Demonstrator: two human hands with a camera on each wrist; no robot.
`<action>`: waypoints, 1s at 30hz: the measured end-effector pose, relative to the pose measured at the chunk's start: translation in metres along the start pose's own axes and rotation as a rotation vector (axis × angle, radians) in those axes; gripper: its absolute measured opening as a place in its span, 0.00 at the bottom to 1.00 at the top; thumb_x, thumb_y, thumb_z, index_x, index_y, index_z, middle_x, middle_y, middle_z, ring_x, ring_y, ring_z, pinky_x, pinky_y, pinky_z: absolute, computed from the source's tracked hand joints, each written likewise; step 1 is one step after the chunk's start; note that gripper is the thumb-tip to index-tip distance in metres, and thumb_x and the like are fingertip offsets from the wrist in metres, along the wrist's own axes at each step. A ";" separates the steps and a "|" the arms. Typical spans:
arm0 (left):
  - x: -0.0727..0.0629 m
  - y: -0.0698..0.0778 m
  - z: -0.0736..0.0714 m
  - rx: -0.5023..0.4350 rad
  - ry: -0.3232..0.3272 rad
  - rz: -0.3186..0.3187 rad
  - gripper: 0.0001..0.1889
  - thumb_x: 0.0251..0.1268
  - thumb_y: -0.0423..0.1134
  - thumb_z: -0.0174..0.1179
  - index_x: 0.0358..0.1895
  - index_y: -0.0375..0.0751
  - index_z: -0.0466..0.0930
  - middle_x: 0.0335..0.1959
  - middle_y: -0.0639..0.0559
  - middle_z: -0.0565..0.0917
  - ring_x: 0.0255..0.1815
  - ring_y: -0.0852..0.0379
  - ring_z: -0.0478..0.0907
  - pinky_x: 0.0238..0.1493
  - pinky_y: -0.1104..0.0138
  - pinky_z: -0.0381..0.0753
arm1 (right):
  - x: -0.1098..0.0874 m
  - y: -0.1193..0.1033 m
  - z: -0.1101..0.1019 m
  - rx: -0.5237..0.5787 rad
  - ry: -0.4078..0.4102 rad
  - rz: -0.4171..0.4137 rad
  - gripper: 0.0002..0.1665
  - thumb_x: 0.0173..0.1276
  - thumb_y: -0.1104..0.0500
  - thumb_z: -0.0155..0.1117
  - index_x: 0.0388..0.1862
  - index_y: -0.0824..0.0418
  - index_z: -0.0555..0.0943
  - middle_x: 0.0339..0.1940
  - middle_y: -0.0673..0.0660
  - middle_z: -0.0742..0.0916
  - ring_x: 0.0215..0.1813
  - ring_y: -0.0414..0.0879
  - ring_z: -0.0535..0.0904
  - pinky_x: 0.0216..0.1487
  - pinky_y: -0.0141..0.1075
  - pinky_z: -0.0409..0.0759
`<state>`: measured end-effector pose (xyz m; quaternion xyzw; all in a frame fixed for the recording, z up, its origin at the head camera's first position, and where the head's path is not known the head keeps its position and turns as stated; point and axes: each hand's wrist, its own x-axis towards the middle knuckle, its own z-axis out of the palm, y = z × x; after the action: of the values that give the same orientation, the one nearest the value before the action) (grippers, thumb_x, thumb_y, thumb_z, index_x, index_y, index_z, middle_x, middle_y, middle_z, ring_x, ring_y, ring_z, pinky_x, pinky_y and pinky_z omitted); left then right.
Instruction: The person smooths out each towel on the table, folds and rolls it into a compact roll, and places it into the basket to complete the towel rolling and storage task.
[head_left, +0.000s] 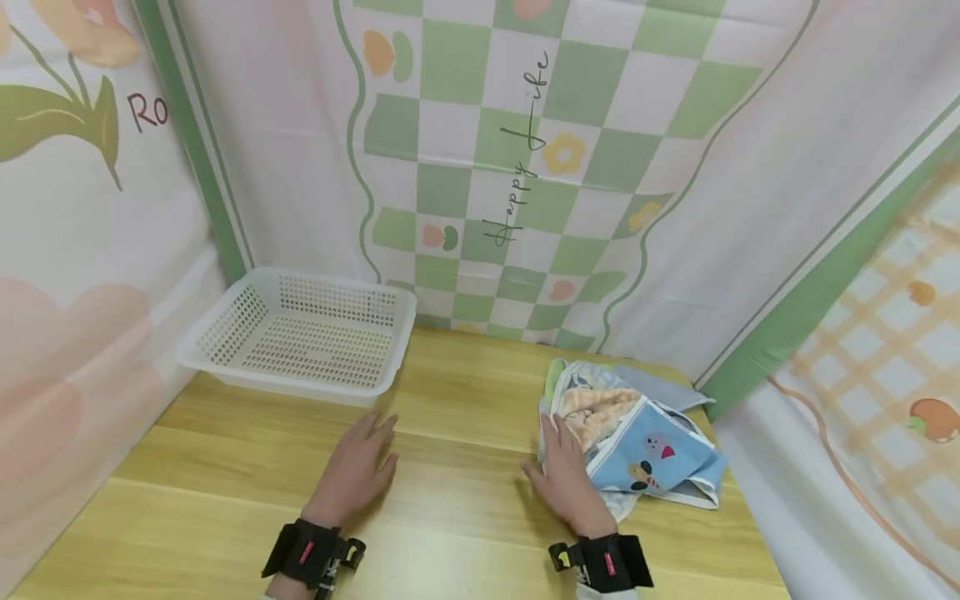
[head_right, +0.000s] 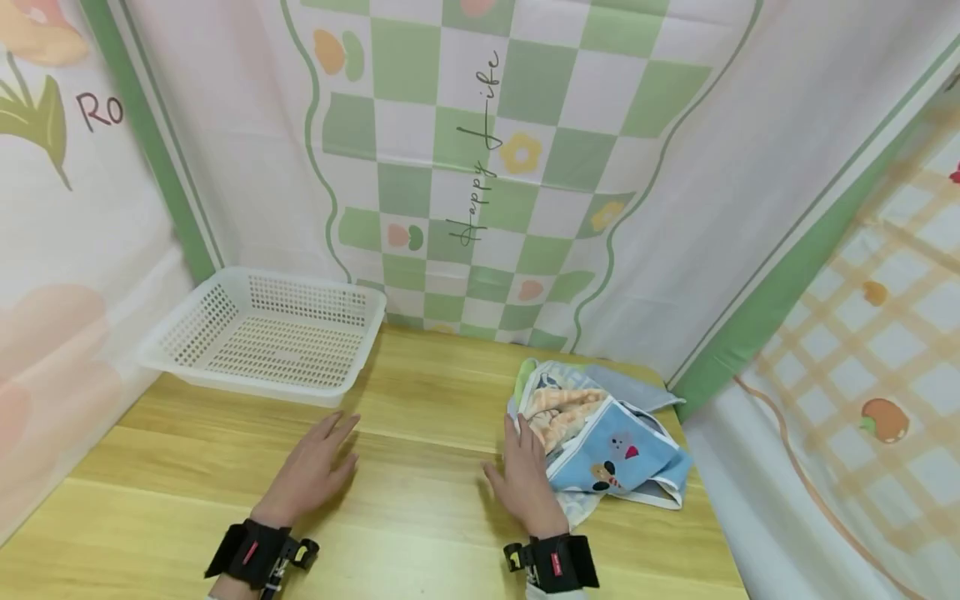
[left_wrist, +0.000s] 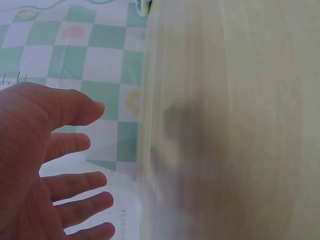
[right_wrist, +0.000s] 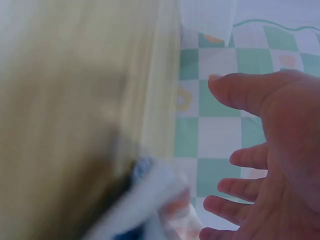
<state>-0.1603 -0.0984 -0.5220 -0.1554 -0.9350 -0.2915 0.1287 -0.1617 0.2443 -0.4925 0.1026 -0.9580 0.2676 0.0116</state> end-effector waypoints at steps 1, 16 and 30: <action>0.000 0.000 0.000 -0.005 -0.001 -0.001 0.32 0.64 0.38 0.68 0.70 0.32 0.71 0.71 0.26 0.69 0.71 0.28 0.67 0.70 0.37 0.65 | 0.004 0.003 -0.002 -0.006 0.011 -0.009 0.49 0.74 0.54 0.64 0.82 0.70 0.49 0.80 0.77 0.53 0.79 0.76 0.48 0.74 0.71 0.51; 0.007 0.000 0.006 -0.022 -0.041 -0.013 0.31 0.67 0.38 0.66 0.71 0.32 0.70 0.72 0.28 0.69 0.72 0.31 0.67 0.71 0.40 0.66 | 0.088 0.039 -0.019 -0.268 -0.044 0.119 0.46 0.77 0.51 0.57 0.75 0.84 0.52 0.73 0.84 0.63 0.73 0.79 0.58 0.70 0.66 0.63; 0.013 0.005 0.011 -0.030 -0.046 0.041 0.28 0.66 0.37 0.66 0.68 0.32 0.74 0.66 0.33 0.76 0.67 0.36 0.74 0.69 0.45 0.72 | 0.131 0.055 -0.026 -0.404 -0.115 0.239 0.17 0.73 0.55 0.60 0.26 0.64 0.79 0.39 0.72 0.84 0.54 0.75 0.72 0.57 0.69 0.63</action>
<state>-0.1722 -0.0849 -0.5235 -0.1833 -0.9299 -0.2990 0.1107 -0.3020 0.2788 -0.4884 -0.0007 -0.9965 0.0636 -0.0542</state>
